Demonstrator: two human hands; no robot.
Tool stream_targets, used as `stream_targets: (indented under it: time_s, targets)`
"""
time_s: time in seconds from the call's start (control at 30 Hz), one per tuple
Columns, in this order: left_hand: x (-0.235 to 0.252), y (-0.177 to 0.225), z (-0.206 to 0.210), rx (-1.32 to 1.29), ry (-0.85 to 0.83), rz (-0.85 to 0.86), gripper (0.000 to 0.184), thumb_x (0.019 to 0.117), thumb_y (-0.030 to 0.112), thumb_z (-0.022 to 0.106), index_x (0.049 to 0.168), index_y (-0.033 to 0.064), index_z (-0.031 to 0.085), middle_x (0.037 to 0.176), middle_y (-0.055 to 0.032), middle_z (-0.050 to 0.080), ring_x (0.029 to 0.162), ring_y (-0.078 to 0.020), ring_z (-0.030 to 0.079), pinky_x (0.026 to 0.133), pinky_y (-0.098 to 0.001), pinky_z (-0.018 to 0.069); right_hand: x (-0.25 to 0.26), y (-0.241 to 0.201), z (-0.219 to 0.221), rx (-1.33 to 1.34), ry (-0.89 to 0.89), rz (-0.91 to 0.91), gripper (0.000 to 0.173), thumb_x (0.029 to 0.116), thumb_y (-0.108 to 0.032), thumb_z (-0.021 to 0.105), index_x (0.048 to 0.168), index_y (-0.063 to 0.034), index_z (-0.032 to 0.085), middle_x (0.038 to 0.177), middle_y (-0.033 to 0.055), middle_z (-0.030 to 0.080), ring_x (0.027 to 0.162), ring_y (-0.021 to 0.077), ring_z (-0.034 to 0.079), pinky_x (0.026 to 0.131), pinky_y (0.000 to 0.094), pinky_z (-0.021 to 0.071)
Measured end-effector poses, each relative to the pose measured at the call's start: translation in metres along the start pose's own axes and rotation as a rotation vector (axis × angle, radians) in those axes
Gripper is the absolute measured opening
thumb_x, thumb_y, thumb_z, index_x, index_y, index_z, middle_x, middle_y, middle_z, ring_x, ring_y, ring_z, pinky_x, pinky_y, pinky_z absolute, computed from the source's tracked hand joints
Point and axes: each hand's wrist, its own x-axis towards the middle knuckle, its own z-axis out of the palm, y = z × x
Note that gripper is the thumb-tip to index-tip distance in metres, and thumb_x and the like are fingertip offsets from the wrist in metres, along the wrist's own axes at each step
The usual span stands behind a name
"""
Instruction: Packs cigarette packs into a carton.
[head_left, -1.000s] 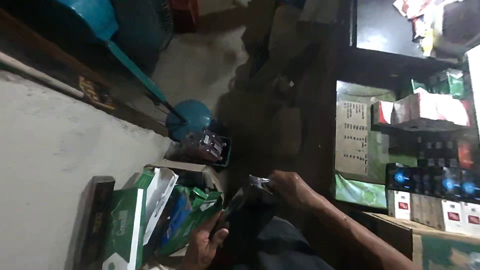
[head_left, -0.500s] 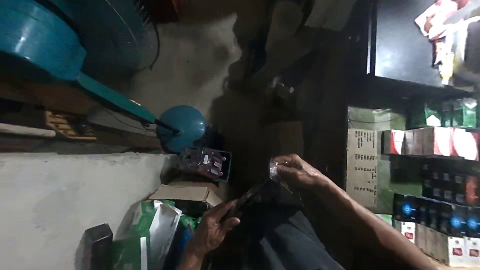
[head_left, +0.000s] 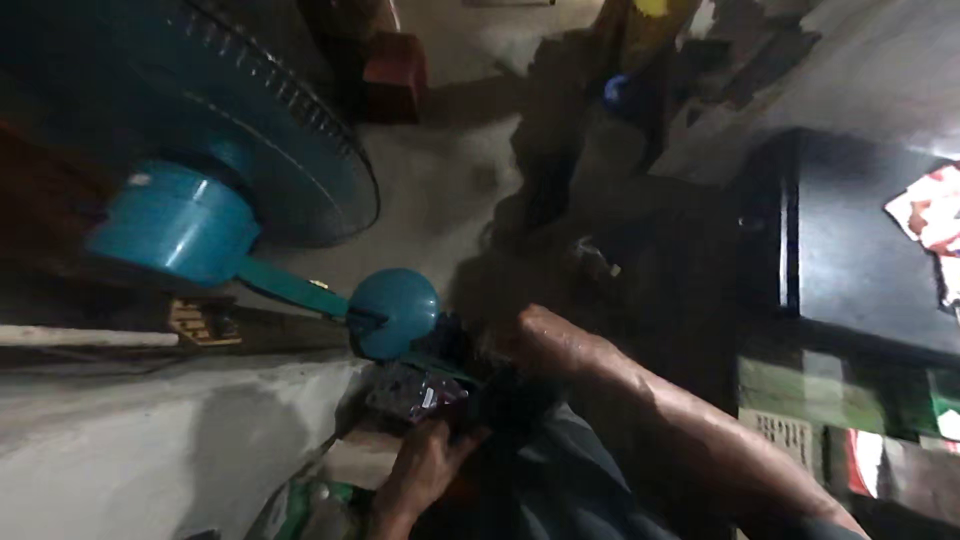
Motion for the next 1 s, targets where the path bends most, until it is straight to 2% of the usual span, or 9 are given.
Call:
stream_targets:
  time_s: [0.1,0.23,0.37,0.53,0.63,0.73,0.83,0.9,1.0]
  targets:
    - [0.073,0.032,-0.013,0.010,-0.052,-0.210,0.054,0.0978,0.041,0.067,0.134,0.0009,0.064,0.124,-0.0188,0.070,0.117,-0.0313,0.067,0.105,-0.0507,0.0499,0.021,0.031,-0.021,-0.014,0.194,-0.146,0.022,0.1008,-0.009,0.057,0.108,0.0072,0.071,0.107,0.0246,0.072,0.100,0.0383,0.071,0.091,0.0526,0.0562]
    - [0.160,0.065,-0.012,-0.014,0.083,-0.153,0.049,0.0974,0.036,0.067,0.130,-0.0008,0.065,0.119,-0.0174,0.071,0.111,-0.0282,0.069,0.101,-0.0480,0.0537,0.032,0.085,-0.050,0.103,0.663,-0.229,0.020,0.0973,-0.005,0.059,0.107,0.0056,0.073,0.101,0.0192,0.073,0.094,0.0245,0.072,0.088,0.0321,0.0587]
    - [0.233,0.102,-0.009,-0.044,0.140,-0.188,0.049,0.0988,0.030,0.066,0.134,-0.0027,0.061,0.123,-0.0200,0.069,0.114,-0.0304,0.068,0.103,-0.0469,0.0525,0.033,0.125,-0.084,0.259,0.809,-0.234,0.022,0.0971,-0.005,0.057,0.108,0.0074,0.071,0.105,0.0191,0.072,0.101,0.0175,0.070,0.094,0.0270,0.0558]
    - [0.290,0.121,-0.017,-0.182,0.321,-0.091,0.047,0.1015,0.033,0.062,0.127,-0.0069,0.063,0.109,-0.0188,0.072,0.099,-0.0212,0.071,0.091,-0.0377,0.0574,0.027,0.153,-0.115,0.548,0.873,-0.044,0.025,0.0997,-0.005,0.049,0.107,0.0102,0.067,0.105,0.0092,0.072,0.097,0.0032,0.067,0.090,0.0224,0.0572]
    - [0.310,0.127,-0.024,-0.246,0.377,-0.079,0.053,0.1016,0.040,0.059,0.126,-0.0066,0.064,0.110,-0.0167,0.072,0.101,-0.0150,0.070,0.093,-0.0327,0.0561,0.024,0.164,-0.135,0.639,0.898,-0.015,0.028,0.0970,-0.003,0.043,0.110,0.0089,0.065,0.107,0.0043,0.071,0.095,0.0006,0.067,0.086,0.0216,0.0575]
    - [0.328,0.133,-0.030,-0.297,0.428,-0.032,0.047,0.1024,0.035,0.059,0.122,-0.0068,0.065,0.104,-0.0125,0.072,0.093,-0.0064,0.068,0.087,-0.0241,0.0556,0.029,0.172,-0.158,0.718,0.959,0.034,0.027,0.0956,-0.006,0.047,0.113,0.0048,0.064,0.104,-0.0012,0.071,0.086,0.0003,0.066,0.077,0.0216,0.0581]
    - [0.342,0.129,-0.038,-0.394,0.445,0.005,0.043,0.1044,0.032,0.055,0.119,-0.0077,0.065,0.094,-0.0051,0.070,0.081,0.0016,0.064,0.077,-0.0173,0.0544,0.040,0.185,-0.178,0.694,0.952,0.089,0.039,0.1011,-0.026,0.054,0.122,0.0060,0.062,0.111,0.0024,0.070,0.095,0.0030,0.067,0.084,0.0232,0.0577]
    - [0.350,0.126,-0.045,-0.442,0.431,0.013,0.044,0.1054,0.033,0.051,0.116,-0.0080,0.064,0.085,-0.0001,0.066,0.072,0.0046,0.059,0.070,-0.0151,0.0526,0.052,0.186,-0.193,0.701,0.892,0.155,0.050,0.0984,-0.036,0.062,0.126,0.0054,0.063,0.111,0.0031,0.071,0.097,0.0029,0.067,0.087,0.0224,0.0569]
    - [0.366,0.127,-0.054,-0.537,0.405,0.007,0.043,0.1048,0.034,0.049,0.108,-0.0071,0.064,0.071,0.0084,0.057,0.059,0.0073,0.053,0.059,-0.0127,0.0490,0.079,0.180,-0.215,0.710,0.764,0.106,0.049,0.0965,-0.032,0.067,0.127,0.0069,0.063,0.106,0.0006,0.072,0.092,-0.0007,0.067,0.083,0.0196,0.0569]
